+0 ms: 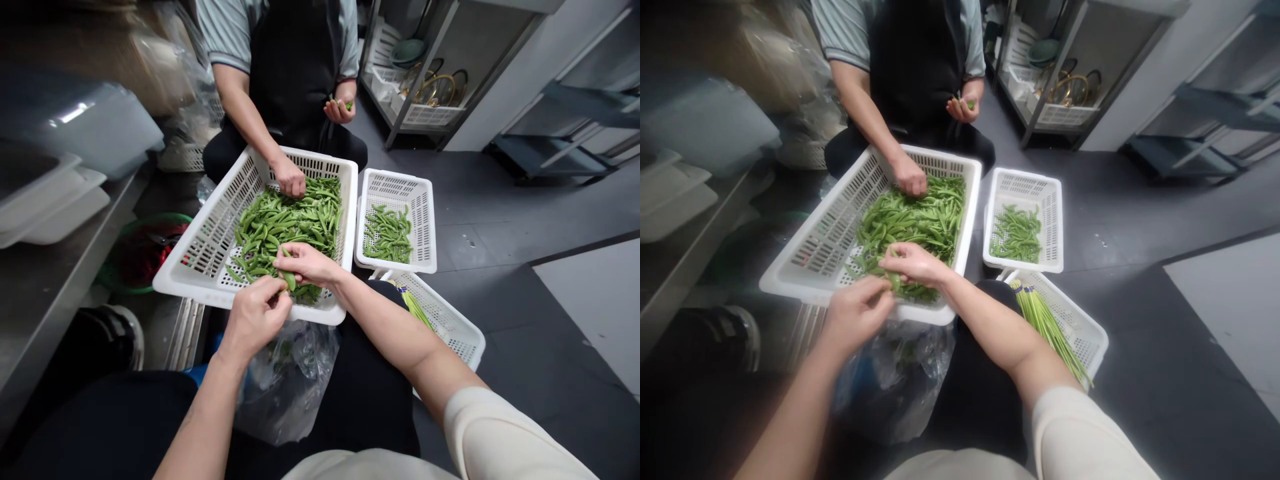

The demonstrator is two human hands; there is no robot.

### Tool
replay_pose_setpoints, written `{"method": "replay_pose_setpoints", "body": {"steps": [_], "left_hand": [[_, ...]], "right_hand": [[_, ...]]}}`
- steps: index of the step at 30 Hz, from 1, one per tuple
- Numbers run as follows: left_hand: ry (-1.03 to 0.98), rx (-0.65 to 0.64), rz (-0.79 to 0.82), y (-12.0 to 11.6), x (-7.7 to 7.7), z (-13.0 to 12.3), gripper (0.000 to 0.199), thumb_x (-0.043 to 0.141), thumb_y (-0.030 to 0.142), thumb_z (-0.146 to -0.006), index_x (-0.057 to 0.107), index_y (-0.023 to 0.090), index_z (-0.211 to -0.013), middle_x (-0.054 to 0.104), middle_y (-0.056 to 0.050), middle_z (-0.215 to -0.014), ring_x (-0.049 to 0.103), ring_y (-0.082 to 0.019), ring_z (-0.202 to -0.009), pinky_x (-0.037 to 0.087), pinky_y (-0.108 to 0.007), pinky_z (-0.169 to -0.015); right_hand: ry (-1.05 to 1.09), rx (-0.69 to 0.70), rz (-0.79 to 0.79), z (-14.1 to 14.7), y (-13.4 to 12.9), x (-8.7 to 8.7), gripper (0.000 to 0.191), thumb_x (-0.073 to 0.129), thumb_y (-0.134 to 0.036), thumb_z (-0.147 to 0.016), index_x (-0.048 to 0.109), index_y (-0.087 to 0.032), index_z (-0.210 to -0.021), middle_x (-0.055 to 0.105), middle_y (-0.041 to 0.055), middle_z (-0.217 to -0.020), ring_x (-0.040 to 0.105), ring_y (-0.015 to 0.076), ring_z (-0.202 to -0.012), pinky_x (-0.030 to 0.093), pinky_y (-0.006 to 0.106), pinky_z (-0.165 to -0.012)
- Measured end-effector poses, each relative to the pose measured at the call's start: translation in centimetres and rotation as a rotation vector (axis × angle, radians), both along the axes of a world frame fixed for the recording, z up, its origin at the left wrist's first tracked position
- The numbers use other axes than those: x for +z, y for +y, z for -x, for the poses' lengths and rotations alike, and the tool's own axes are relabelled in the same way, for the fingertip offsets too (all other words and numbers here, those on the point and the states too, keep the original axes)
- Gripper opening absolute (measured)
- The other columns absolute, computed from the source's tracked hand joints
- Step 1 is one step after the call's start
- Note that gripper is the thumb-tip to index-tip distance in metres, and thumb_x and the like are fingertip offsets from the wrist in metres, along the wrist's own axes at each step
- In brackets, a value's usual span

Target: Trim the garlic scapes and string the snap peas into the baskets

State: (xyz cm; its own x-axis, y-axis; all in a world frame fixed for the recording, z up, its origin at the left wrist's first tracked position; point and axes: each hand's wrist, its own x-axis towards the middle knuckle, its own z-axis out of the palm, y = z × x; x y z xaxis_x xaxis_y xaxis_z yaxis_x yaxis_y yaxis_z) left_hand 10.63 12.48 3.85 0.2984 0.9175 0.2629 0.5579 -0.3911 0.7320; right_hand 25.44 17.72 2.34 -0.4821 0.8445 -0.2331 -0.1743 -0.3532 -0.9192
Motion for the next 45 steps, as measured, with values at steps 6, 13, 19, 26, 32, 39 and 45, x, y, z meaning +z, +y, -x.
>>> {"method": "replay_pose_setpoints", "body": {"steps": [6, 13, 19, 26, 32, 39, 45], "left_hand": [[-0.817, 0.351, 0.441, 1.7, 0.4, 2.1, 0.005, 0.059, 0.023, -0.056, 0.057, 0.019, -0.056, 0.051, 0.004, -0.051, 0.034, -0.007, -0.041, 0.021, -0.017, -0.037], [-0.752, 0.329, 0.561, 1.8, 0.4, 1.2, 0.027, 0.065, 0.04, -0.062, 0.052, 0.018, -0.055, 0.043, 0.005, -0.048, 0.031, -0.006, -0.042, 0.02, -0.018, -0.038], [-0.487, 0.304, 0.431, 1.3, 0.1, 0.9, 0.035, 0.063, 0.041, -0.065, 0.045, 0.018, -0.047, 0.038, 0.004, -0.046, 0.033, -0.009, -0.048, 0.028, -0.02, -0.044], [-0.921, 0.155, 0.874, 1.2, 0.4, 1.1, 0.044, 0.076, 0.043, -0.059, 0.042, 0.017, -0.049, 0.033, 0.009, -0.04, 0.02, -0.002, -0.034, 0.016, -0.013, -0.033], [-1.108, 0.123, 0.824, 0.9, 0.8, 0.9, 0.041, 0.075, 0.036, -0.063, 0.042, 0.016, -0.05, 0.037, 0.007, -0.041, 0.027, -0.002, -0.035, 0.022, -0.011, -0.033], [-1.145, 0.171, 0.905, 1.6, 0.9, 1.0, 0.037, 0.066, 0.033, -0.074, 0.04, 0.017, -0.052, 0.036, 0.008, -0.041, 0.026, -0.002, -0.032, 0.023, -0.012, -0.033], [-1.179, 0.128, 0.893, 1.5, 1.0, 0.8, 0.038, 0.065, 0.033, -0.075, 0.04, 0.017, -0.052, 0.034, 0.008, -0.043, 0.024, -0.001, -0.033, 0.022, -0.012, -0.032]], "right_hand": [[0.233, 0.304, 0.085, -1.4, 0.6, -0.1, 0.035, 0.07, -0.034, -0.074, 0.04, -0.016, -0.072, 0.058, -0.0049, -0.055, 0.026, -0.0016, -0.031, 0.019, 0.009, -0.028], [0.207, 0.424, 0.105, -0.3, 0.0, -0.3, 0.035, 0.065, -0.039, -0.076, 0.038, -0.017, -0.075, 0.056, -0.005, -0.059, 0.023, -0.0008, -0.032, 0.015, 0.013, -0.03], [-0.397, 0.132, -0.524, 0.7, -1.4, 0.9, 0.035, 0.069, -0.039, -0.073, 0.042, -0.017, -0.072, 0.044, -0.0063, -0.059, 0.035, 0.0053, -0.05, 0.027, 0.019, -0.048], [-0.359, 0.186, -0.736, 0.4, -1.0, 0.9, 0.009, 0.051, -0.023, -0.086, 0.051, -0.016, -0.083, 0.053, -0.0021, -0.068, 0.045, 0.0088, -0.061, 0.034, 0.022, -0.061], [-0.089, -0.462, -0.376, -2.8, 1.7, 0.7, 0.018, 0.047, -0.035, -0.087, 0.048, -0.018, -0.081, 0.046, -0.0058, -0.056, 0.038, 0.0073, -0.049, 0.03, 0.02, -0.049], [-0.27, 0.106, -0.538, -1.0, 0.2, 1.4, 0.033, 0.073, -0.035, -0.068, 0.062, -0.017, -0.094, 0.039, -0.007, -0.059, 0.034, 0.0074, -0.056, 0.027, 0.022, -0.055], [-0.238, 0.078, -0.597, 0.3, 0.2, 0.9, 0.031, 0.066, -0.041, -0.073, 0.056, -0.013, -0.064, 0.044, -0.003, -0.062, 0.038, 0.0089, -0.062, 0.03, 0.024, -0.062]]}}
